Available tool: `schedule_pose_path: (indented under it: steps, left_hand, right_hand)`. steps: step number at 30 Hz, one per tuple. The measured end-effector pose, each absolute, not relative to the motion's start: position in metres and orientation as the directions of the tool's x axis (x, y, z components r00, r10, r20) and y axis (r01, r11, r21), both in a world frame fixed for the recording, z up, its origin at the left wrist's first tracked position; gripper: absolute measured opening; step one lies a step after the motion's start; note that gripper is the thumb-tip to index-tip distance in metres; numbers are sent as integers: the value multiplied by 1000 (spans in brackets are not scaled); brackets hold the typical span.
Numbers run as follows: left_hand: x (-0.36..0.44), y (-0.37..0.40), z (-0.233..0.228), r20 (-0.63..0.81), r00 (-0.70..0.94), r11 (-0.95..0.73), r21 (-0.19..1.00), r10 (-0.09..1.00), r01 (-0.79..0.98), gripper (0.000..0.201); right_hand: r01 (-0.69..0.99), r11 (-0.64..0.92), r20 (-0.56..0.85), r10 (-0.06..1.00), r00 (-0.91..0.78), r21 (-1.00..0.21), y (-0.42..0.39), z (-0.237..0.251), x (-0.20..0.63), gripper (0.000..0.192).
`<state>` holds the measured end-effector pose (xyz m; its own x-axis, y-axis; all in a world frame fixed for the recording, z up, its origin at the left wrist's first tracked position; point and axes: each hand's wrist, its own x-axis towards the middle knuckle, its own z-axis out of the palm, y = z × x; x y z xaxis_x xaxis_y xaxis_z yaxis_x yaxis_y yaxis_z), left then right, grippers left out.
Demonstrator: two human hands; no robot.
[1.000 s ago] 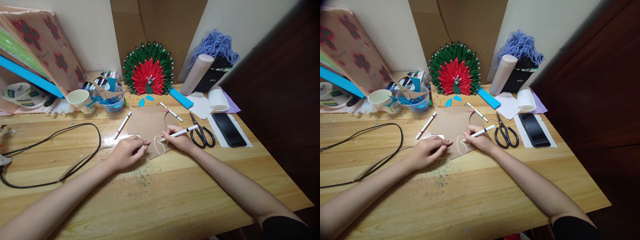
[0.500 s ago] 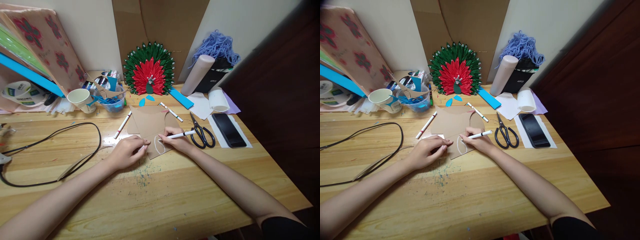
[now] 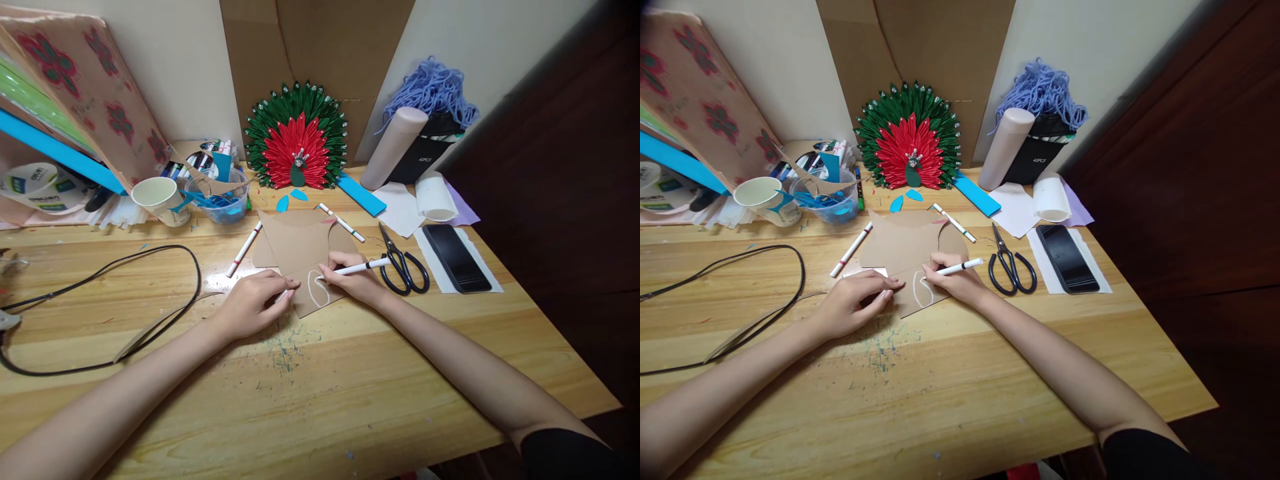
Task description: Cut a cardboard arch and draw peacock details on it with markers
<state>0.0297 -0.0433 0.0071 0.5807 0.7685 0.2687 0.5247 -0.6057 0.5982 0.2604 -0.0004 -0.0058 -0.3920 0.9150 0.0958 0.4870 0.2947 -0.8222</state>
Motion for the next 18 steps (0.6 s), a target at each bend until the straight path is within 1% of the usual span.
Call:
schedule_pose_path:
  steps: [4,12,18]
  left_hand:
    - [30,-43,6,272,580,-608,593,768,527,26]
    - [30,-44,7,261,578,-600,597,773,533,25]
    - [30,-43,8,266,577,-604,592,772,534,26]
  right_hand:
    - [468,264,63,914,-402,-843,-1,-4,261,32]
    - [480,288,90,915,-394,-829,0,-6,261,32]
    - [463,280,96,919,-382,-841,-1,-5,261,30]
